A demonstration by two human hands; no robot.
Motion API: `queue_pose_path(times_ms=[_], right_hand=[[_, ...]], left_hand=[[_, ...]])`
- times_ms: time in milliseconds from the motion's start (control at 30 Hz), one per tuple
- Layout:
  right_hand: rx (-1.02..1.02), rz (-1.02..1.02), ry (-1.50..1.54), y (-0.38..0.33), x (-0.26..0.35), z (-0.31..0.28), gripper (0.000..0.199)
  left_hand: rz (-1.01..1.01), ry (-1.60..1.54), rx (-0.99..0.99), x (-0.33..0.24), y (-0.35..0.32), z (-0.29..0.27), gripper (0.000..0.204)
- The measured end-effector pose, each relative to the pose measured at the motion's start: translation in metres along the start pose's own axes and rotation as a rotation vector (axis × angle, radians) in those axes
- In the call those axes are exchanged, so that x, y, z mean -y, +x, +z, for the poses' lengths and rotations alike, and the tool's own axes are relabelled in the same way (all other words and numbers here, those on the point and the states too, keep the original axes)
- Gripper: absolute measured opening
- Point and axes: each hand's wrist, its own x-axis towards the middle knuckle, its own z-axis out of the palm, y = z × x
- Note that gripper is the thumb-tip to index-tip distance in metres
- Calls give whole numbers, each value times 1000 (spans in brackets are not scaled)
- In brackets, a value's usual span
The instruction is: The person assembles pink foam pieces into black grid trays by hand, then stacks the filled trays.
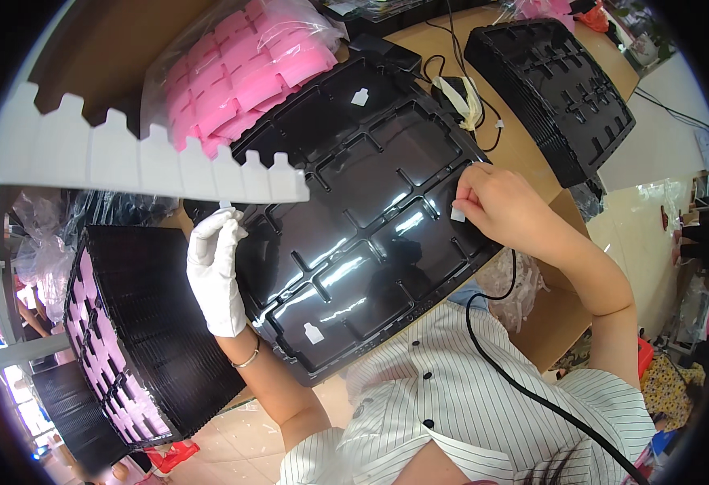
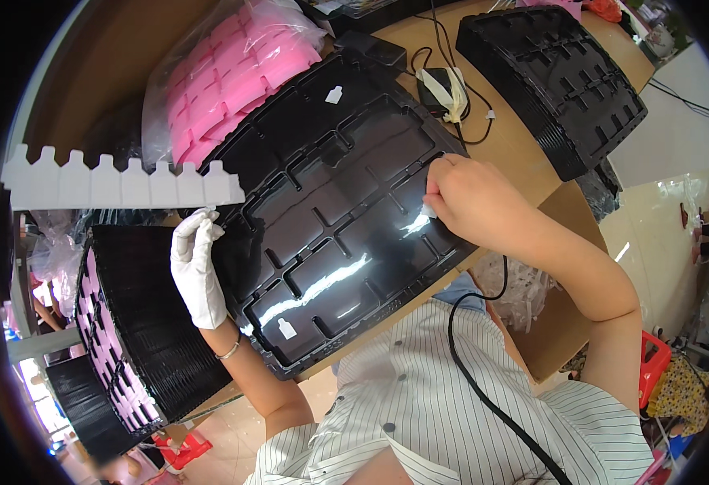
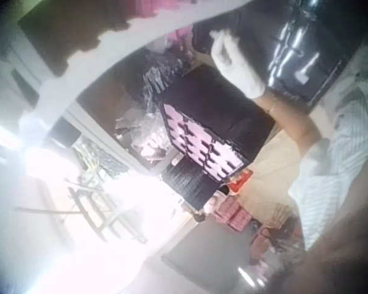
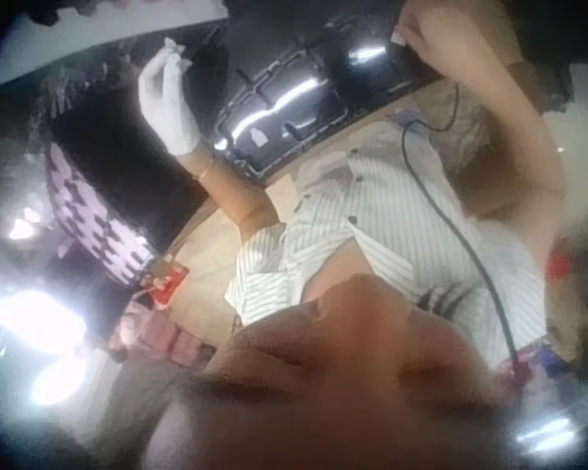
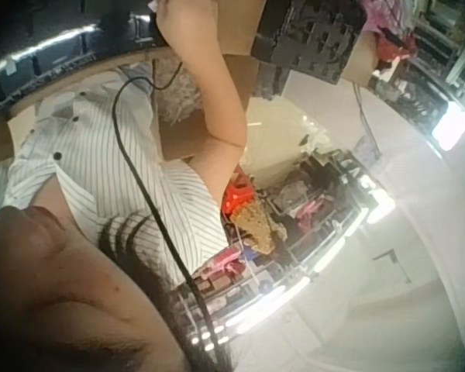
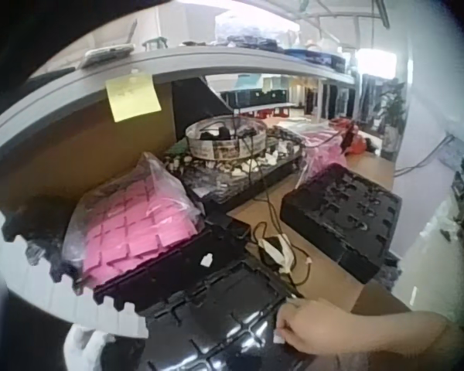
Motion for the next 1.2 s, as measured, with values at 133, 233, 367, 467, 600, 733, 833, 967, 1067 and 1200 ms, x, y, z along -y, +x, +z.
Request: queue_pose_path(times_ms=[133, 233, 367, 467, 600, 733, 833, 967, 1067, 1200], right_hand=[[-30, 11, -4, -1, 1, 2, 16], [-36, 56, -3, -1, 1, 3, 16], [-45, 48, -32, -1, -1, 5, 15], [-45, 5, -37, -2, -5, 7, 16], [-108, -325, -56, -16, 1, 12, 14], [-205, -216, 447, -11, -13, 4, 9], [-129, 67, 1218, 19, -33, -12, 10], [-44, 62, 1110, 94, -33, -14, 11], [-62, -56, 698, 156, -40, -3, 15], [-205, -70, 278, 201, -22, 9, 15]], left_hand=[[7, 14, 2, 2, -2, -1, 16], [12, -1, -18, -2, -2, 2, 14], [36, 16, -7, -2, -2, 3, 13], [27, 13, 9, -1, -1, 4, 13], [37, 42, 0, 4, -2, -2, 14], [52, 28, 35, 6, 1, -1, 15], [52, -20, 4, 1, 0, 1, 12], [38, -37, 5, 3, -2, -2, 12], [25, -11, 20, 2, -2, 0, 13], [13, -18, 33, 3, -3, -2, 12]])
